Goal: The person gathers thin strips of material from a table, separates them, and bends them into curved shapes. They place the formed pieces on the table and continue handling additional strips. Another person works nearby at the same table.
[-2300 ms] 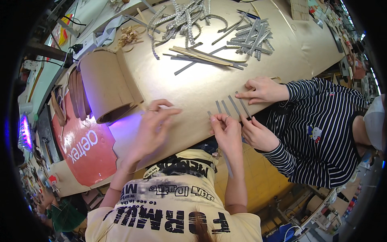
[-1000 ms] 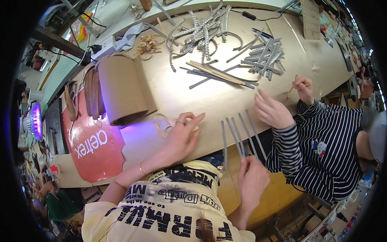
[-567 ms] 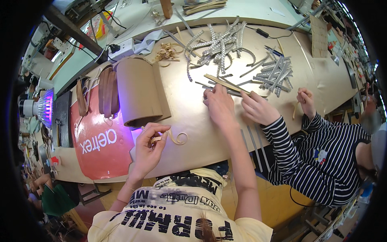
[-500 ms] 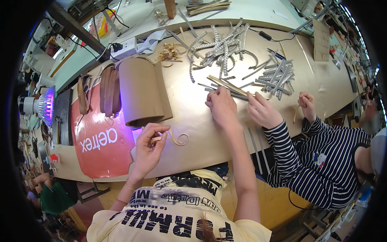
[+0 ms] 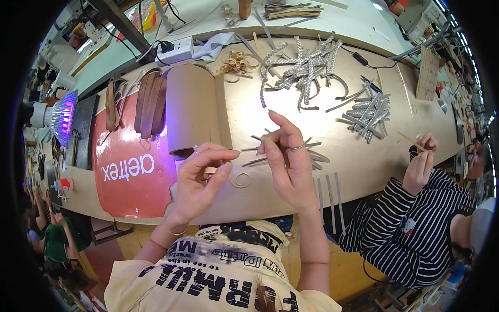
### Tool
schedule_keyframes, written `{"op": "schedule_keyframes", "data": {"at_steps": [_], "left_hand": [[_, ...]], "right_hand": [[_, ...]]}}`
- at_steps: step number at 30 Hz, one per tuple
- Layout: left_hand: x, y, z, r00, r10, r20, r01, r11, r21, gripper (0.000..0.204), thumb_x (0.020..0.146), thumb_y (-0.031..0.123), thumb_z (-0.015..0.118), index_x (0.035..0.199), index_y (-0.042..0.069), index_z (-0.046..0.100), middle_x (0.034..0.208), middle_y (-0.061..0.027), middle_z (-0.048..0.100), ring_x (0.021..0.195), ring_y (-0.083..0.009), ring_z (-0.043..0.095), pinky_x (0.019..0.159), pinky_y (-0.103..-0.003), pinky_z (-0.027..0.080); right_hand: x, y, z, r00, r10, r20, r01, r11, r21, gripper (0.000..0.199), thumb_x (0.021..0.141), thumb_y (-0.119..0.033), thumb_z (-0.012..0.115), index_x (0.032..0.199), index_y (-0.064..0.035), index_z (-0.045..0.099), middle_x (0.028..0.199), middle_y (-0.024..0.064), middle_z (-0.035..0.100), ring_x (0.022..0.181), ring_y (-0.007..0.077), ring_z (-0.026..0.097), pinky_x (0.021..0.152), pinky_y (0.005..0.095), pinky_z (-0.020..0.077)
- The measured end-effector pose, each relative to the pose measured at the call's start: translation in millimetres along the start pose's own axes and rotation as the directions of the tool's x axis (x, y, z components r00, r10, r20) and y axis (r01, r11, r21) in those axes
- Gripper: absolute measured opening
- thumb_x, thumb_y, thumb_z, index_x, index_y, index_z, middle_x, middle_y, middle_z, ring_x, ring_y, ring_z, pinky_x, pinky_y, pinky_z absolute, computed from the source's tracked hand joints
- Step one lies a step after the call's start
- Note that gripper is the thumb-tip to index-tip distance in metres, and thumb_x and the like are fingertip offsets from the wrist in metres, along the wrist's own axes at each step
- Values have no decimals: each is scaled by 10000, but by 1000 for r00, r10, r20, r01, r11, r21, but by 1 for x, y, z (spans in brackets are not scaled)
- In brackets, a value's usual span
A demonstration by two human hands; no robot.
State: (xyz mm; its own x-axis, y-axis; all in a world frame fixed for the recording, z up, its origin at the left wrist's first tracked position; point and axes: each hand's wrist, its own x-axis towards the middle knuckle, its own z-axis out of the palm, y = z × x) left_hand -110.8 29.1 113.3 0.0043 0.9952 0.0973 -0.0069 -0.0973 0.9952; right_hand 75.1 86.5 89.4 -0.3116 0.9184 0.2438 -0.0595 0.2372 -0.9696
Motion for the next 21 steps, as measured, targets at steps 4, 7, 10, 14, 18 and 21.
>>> {"op": "schedule_keyframes", "data": {"at_steps": [4, 7, 10, 14, 18, 21], "left_hand": [[13, -26, 16, 993, -95, 77, 83, 986, 146, 151, 913, 82, 647, 1054, 73, 701, 953, -36, 609, 818, -119, 565, 706, -253, 462], [12, -69, 28, 919, 93, 383, -326, 726, 606, 158, 911, 165, 660, 1050, 106, 705, 979, -63, 622, 831, -213, 602, 711, -316, 496], [19, -114, 51, 894, 117, 433, -428, 510, 746, 116, 866, 169, 633, 953, 113, 686, 976, -59, 606, 862, -250, 598, 722, -357, 515], [51, -145, 69, 846, 279, 454, -530, 351, 772, 84, 830, 135, 605, 891, 115, 660, 935, -48, 581, 874, -220, 590, 689, -336, 521], [84, -126, 80, 865, 270, 423, -502, 479, 720, 111, 817, 152, 693, 908, 89, 703, 954, -47, 601, 824, -218, 614, 642, -330, 524], [72, -85, 74, 943, 283, 177, -333, 835, 437, 106, 851, 149, 693, 932, 82, 712, 971, -50, 613, 770, -158, 601, 598, -289, 469]], "right_hand": [[41, 24, -12, 973, -89, -215, 41, 975, -219, 406, 1009, -33, 462, 1409, -9, 402, 892, 39, 564, 853, 102, 555, 800, 247, 448], [43, 20, -32, 904, -319, -284, 290, 947, -139, 366, 995, -26, 496, 1357, -15, 439, 889, 51, 592, 819, 91, 543, 764, 244, 447], [26, -2, -42, 869, -318, -379, 316, 946, -70, 323, 987, -21, 514, 1306, -16, 463, 881, 77, 627, 787, 86, 551, 736, 216, 442], [-8, -24, -32, 876, -300, -378, 254, 953, -167, 213, 973, -15, 559, 1182, 2, 526, 883, 111, 678, 726, 87, 569, 634, 193, 441], [-23, -24, -30, 920, -190, -344, 154, 980, -128, 106, 956, 21, 571, 1052, 39, 612, 993, 100, 637, 719, 73, 552, 631, 203, 455], [-26, -20, -30, 941, -95, -323, 39, 984, -175, 176, 954, 31, 569, 1121, 42, 620, 1001, 79, 596, 733, 69, 543, 638, 200, 454]]}}
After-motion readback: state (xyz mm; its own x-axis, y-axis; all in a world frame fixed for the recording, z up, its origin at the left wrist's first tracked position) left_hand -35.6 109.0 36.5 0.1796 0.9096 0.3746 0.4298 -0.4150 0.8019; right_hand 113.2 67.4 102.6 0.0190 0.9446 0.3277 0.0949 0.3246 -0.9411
